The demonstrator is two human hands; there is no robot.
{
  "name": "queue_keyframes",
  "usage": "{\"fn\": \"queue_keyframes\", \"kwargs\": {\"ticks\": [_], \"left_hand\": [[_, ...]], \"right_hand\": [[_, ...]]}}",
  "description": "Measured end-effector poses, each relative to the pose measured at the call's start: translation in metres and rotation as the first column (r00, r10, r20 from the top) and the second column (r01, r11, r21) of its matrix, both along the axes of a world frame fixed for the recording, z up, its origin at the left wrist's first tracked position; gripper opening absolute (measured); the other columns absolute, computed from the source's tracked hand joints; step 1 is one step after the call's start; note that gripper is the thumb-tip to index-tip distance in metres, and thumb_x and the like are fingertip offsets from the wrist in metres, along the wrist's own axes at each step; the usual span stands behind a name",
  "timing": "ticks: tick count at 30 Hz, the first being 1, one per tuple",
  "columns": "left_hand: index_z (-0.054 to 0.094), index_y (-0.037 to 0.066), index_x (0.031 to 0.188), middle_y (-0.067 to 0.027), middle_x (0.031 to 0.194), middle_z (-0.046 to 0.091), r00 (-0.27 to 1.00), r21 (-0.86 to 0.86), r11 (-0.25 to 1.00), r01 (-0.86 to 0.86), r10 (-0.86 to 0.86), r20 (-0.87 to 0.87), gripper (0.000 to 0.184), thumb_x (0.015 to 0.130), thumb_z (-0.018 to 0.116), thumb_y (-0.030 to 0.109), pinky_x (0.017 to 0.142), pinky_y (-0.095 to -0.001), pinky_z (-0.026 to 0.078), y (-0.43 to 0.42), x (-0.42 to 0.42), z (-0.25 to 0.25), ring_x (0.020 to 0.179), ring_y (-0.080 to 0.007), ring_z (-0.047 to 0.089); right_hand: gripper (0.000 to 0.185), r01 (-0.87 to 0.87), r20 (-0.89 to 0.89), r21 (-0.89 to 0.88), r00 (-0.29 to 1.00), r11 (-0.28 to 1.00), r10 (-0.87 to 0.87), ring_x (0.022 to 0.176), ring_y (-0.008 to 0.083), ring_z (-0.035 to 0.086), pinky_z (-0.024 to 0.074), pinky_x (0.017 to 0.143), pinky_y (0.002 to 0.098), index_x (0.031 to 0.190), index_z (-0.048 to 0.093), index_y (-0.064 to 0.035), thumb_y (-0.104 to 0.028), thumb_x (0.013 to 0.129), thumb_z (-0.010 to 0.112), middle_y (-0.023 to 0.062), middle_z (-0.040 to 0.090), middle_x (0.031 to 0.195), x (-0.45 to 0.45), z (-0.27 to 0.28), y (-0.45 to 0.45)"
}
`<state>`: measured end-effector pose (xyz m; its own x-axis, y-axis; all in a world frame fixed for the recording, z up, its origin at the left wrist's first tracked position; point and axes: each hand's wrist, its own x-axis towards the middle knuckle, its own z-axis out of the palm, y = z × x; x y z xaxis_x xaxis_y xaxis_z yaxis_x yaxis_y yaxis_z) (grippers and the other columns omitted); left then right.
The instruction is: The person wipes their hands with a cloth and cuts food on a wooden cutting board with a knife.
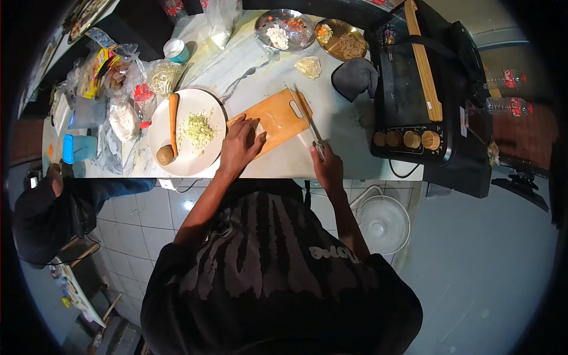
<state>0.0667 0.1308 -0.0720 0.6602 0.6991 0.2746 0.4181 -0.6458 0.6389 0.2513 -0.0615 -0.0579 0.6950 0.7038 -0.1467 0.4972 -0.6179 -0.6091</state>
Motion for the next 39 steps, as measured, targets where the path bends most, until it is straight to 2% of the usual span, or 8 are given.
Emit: {"fn": "queue_keyframes", "kwargs": {"ticks": [6, 7, 11, 22, 26, 28, 36, 39], "left_hand": [[0.062, 0.002, 0.118, -0.0208, 0.119, 0.063, 0.994, -0.141, 0.984, -0.109, 0.105, -0.034, 0.035, 0.090, 0.070, 0.021, 0.094, -0.0457, 0.052, -0.004, 0.007, 0.018, 0.115, -0.0383, 0.061], [0.062, 0.003, 0.119, -0.0181, 0.121, 0.062, 0.992, -0.119, 0.986, -0.113, 0.105, -0.069, 0.035, 0.089, 0.070, 0.018, 0.094, -0.0451, 0.052, -0.004, 0.012, 0.020, 0.113, -0.0365, 0.060], [0.067, 0.009, 0.120, -0.0114, 0.119, 0.064, 0.982, 0.159, 0.981, 0.109, -0.081, -0.172, 0.040, 0.081, 0.073, 0.013, 0.098, -0.0423, 0.049, 0.018, 0.034, 0.014, 0.118, -0.0321, 0.056], [0.076, 0.008, 0.099, -0.0078, 0.101, 0.070, 0.976, 0.145, 0.984, 0.109, -0.078, -0.203, 0.021, 0.080, 0.076, 0.014, 0.085, -0.0363, 0.055, 0.029, 0.049, 0.012, 0.098, -0.0267, 0.064], [0.076, 0.007, 0.099, -0.0083, 0.101, 0.071, 0.981, 0.186, 0.976, 0.115, -0.082, -0.176, 0.021, 0.080, 0.077, 0.015, 0.084, -0.0370, 0.055, 0.029, 0.049, 0.012, 0.098, -0.0270, 0.065], [0.076, 0.006, 0.098, -0.0086, 0.100, 0.071, 0.980, 0.191, 0.975, 0.117, -0.083, -0.180, 0.020, 0.080, 0.076, 0.015, 0.083, -0.0376, 0.055, 0.032, 0.050, 0.017, 0.098, -0.0274, 0.065], [0.075, 0.002, 0.097, -0.0086, 0.085, 0.075, 0.981, -0.479, 0.869, -0.125, 0.036, -0.191, 0.021, 0.087, 0.073, 0.019, 0.070, -0.0297, 0.054, 0.040, 0.052, 0.033, 0.073, -0.0154, 0.071], [0.075, 0.002, 0.097, -0.0112, 0.076, 0.073, 0.989, -0.405, 0.907, -0.115, 0.066, -0.133, 0.020, 0.086, 0.073, 0.019, 0.065, -0.0305, 0.053, 0.042, 0.054, 0.032, 0.065, -0.0183, 0.070]], "right_hand": [[0.038, -0.081, -0.153, 0.222, 0.981, 0.972, 0.117, 0.081, 0.0321, 0.072, 0.0566, 0.066, 0.0424, 0.108, 0.057, 0.0005, -0.023, 0.087, 0.077, 0.0171, 0.070, 0.088, -0.007, -0.012, 0.064], [0.040, -0.148, -0.029, 0.392, 0.985, 0.908, 0.173, 0.087, 0.0359, 0.071, 0.0566, 0.068, 0.0441, 0.108, 0.055, -0.0001, -0.022, 0.084, 0.079, 0.0189, 0.070, 0.092, -0.007, -0.020, 0.074], [0.037, -0.311, 0.177, 0.261, 0.946, 0.914, 0.271, 0.084, 0.0341, 0.070, 0.0548, 0.073, 0.0432, 0.103, 0.058, -0.0004, -0.016, 0.079, 0.081, 0.0161, 0.070, 0.088, 0.003, -0.032, 0.102], [0.027, -0.454, 0.177, 0.307, 0.891, 0.837, 0.418, 0.078, 0.0387, 0.068, 0.0540, 0.068, 0.0486, 0.097, 0.056, -0.0022, -0.012, 0.079, 0.074, 0.0184, 0.068, 0.082, 0.024, -0.041, 0.121], [0.029, -0.423, 0.134, 0.392, 0.905, 0.817, 0.405, 0.078, 0.0375, 0.068, 0.0540, 0.068, 0.0479, 0.096, 0.056, -0.0022, -0.015, 0.078, 0.075, 0.0165, 0.068, 0.082, 0.030, -0.041, 0.127], [0.031, -0.377, -0.091, 0.337, 0.899, 0.863, 0.429, 0.080, 0.0362, 0.068, 0.0539, 0.070, 0.0477, 0.094, 0.056, -0.0025, -0.017, 0.077, 0.077, 0.0153, 0.068, 0.082, 0.031, -0.022, 0.128], [0.032, -0.421, 0.021, 0.274, 0.902, 0.865, 0.432, 0.079, 0.0306, 0.069, 0.0539, 0.068, 0.0436, 0.093, 0.055, -0.0026, -0.019, 0.078, 0.078, 0.0099, 0.069, 0.081, 0.026, -0.036, 0.133], [0.029, -0.350, -0.126, 0.346, 0.902, 0.871, 0.412, 0.077, 0.0262, 0.067, 0.0542, 0.070, 0.0390, 0.092, 0.056, -0.0018, -0.013, 0.077, 0.079, 0.0096, 0.067, 0.082, 0.030, -0.038, 0.136]]}}
